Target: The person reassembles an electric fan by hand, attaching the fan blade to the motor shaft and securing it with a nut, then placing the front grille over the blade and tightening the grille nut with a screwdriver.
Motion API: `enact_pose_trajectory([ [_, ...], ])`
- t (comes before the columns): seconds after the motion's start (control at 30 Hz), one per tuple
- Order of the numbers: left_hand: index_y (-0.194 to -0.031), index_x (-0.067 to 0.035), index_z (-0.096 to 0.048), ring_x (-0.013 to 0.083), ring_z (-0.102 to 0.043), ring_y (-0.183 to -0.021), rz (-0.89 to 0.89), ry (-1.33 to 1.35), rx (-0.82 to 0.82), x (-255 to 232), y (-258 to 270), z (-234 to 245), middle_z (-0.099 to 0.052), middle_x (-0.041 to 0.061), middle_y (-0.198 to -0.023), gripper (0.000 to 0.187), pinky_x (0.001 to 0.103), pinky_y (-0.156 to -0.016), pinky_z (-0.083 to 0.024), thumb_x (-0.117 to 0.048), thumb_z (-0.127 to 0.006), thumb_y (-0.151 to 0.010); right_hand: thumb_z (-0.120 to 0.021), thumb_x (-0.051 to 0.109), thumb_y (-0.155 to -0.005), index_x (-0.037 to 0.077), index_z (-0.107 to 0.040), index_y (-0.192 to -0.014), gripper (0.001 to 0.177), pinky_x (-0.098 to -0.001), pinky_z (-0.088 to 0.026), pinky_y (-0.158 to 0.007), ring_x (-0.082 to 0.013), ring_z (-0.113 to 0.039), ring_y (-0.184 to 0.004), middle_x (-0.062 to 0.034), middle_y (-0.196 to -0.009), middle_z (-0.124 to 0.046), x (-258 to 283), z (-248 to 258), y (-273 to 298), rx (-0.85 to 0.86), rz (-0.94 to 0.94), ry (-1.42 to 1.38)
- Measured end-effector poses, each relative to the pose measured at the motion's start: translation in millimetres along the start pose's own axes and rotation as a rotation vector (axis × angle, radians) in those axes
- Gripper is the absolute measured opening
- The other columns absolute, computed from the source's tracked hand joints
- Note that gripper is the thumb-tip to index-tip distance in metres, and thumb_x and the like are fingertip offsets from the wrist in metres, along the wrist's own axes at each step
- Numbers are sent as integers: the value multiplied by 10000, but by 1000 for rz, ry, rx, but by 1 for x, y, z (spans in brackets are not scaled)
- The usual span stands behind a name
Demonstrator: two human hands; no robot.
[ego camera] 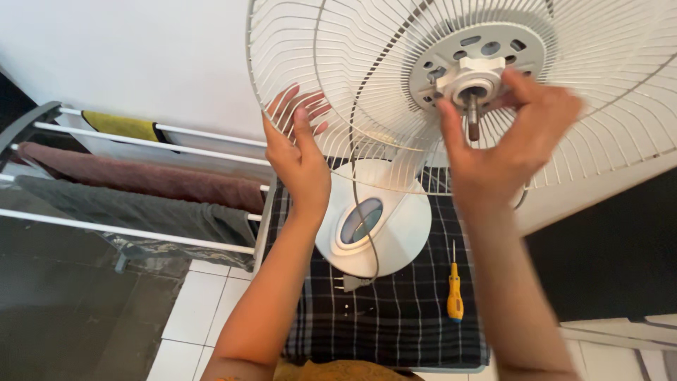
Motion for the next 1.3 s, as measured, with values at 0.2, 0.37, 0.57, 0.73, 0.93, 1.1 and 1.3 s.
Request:
enact_pose_trajectory([
  [0.2,-1516,-23,-305,234,-641,-1233,534,275,17,52,48,-17,-574,184,-1398,642,398,-1002,-585,-205,-638,-998,-960,118,-827,206,-722,-1297,534,-306,-537,-917,-211,-555,-1107,-23,-1346,-605,0,30,-45,311,666,384],
  [0.37,-1387,16,-515,246,-677,-1150,760,518,219,92,102,-51,-666,168,-1281,482,403,-938,-602,-260,-627,-1008,-954,43,-775,120,-772,-1267,531,-295,-554,-822,-223,-568,-1038,-83,-1227,-579,-1,28,-52,346,589,210],
  [0.57,-1293,4,-584,245,-686,-1136,742,548,247,108,104,-50,-666,151,-1260,369,383,-929,-612,-251,-606,-1026,-967,177,-860,46,-675,-1287,533,-250,-518,-744,-195,-549,-977,-111,-1101,-493,-3,-8,-22,-48,152,-43],
  [0.73,-1316,2,-570,244,-666,-1161,725,552,243,108,108,-54,-663,155,-1294,383,387,-936,-598,-252,-608,-1032,-986,155,-849,27,-637,-1268,560,-309,-457,-762,-207,-524,-929,-120,-1096,-533,11,-27,6,-238,-221,-13],
  [0.93,-1391,-24,-485,301,-639,-1257,766,612,402,105,95,-46,-607,183,-1401,416,403,-977,-579,-247,-562,-1049,-940,239,-896,45,-612,-1388,622,-356,-515,-970,-287,-510,-1182,-151,-1234,-536,-2,0,-17,55,359,114],
  [1.1,-1372,-11,-478,352,-629,-1276,770,676,452,99,94,-46,-572,203,-1448,399,435,-981,-584,-252,-538,-1059,-965,395,-796,-6,-710,-1193,619,-359,-453,-651,-247,-523,-816,-91,-942,-516,-18,1,-28,82,386,184],
  [1.3,-1370,-15,-494,368,-640,-1253,776,645,438,99,92,-44,-582,210,-1434,416,447,-966,-579,-265,-559,-1044,-954,296,-928,-48,-632,-1218,554,-335,-517,-738,-223,-585,-928,-87,-1079,-521,17,-18,-6,-155,-240,-106],
])
Point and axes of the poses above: each hand's wrist, its own y-axis away from the middle knuckle, its own z-axis out of the back of the hand, x = y × z, the point moved 3 cm from there along -y, towards the middle knuckle
